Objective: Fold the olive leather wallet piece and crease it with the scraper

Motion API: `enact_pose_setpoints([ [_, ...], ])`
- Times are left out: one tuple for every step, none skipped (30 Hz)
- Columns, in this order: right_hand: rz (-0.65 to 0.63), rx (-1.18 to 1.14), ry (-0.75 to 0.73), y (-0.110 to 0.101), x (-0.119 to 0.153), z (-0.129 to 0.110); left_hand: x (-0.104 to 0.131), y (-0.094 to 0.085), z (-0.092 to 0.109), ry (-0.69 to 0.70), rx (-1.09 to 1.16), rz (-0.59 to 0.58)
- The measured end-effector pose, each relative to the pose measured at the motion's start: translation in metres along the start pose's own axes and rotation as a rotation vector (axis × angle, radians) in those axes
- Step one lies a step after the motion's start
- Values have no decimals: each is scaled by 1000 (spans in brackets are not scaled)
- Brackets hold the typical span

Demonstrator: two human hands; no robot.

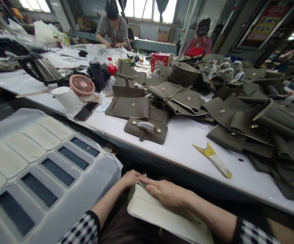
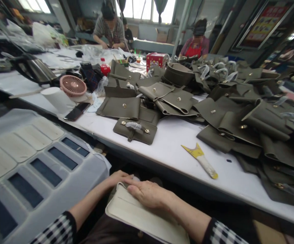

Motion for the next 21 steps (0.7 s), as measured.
enact_pose_setpoints([
  [3,-13,2,-1,4,3,-8,-1,6,-22,-48,-64],
  [8,-24,9,-2,8,7,-12,-2,12,-36,-73,-122],
  [13,-34,16,-3,12,11,-13,-4,18,-42,-90,-178],
  [17,-44,20,-4,17,15,-11,-5,25,-42,-111,-233],
  [17,-55,18,-5,21,18,-7,-7,32,-41,-133,-285],
  [14,-66,13,-6,26,20,-2,-8,38,-40,-160,-333],
  [11,-77,5,-7,31,23,2,-9,44,-40,-193,-373],
  [9,-90,-3,-9,36,25,6,-10,48,-44,-228,-404],
  [9,-103,-5,-11,42,29,8,-11,52,-51,-261,-431],
  [16,-112,4,-13,48,33,9,-11,55,-57,-292,-455],
  [27,-118,22,-15,55,37,9,-11,56,-64,-321,-477],
  [40,-122,43,-17,61,43,8,-10,58,-68,-347,-497],
  [54,-130,60,-20,68,48,6,-8,58,-73,-371,-514],
  [72,-146,70,-22,74,54,4,-7,59,-76,-396,-529],
  [95,-171,75,-24,80,58,2,-6,59,-77,-419,-538],
  [117,-197,77,-25,85,62,1,-5,60,-75,-442,-542],
  [132,-214,84,-26,89,66,1,-4,60,-72,-464,-542],
  [140,-219,96,-27,93,68,0,-3,61,-71,-485,-541],
  [141,-209,112,-27,95,70,1,-2,62,-70,-503,-541],
  [133,-189,124,-27,97,70,1,-2,63,-70,-517,-542],
  [121,-166,127,-26,98,69,2,-1,64,-73,-527,-548],
])
Point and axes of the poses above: each hand's wrist, its own x-axis away from the middle knuckle, its own y-axis out of the palm, z = x × y, the point moved 5 cm from there along -x, towards the middle knuckle, and after that the axes turned 5 degrees about z, right-handed, at the moved point
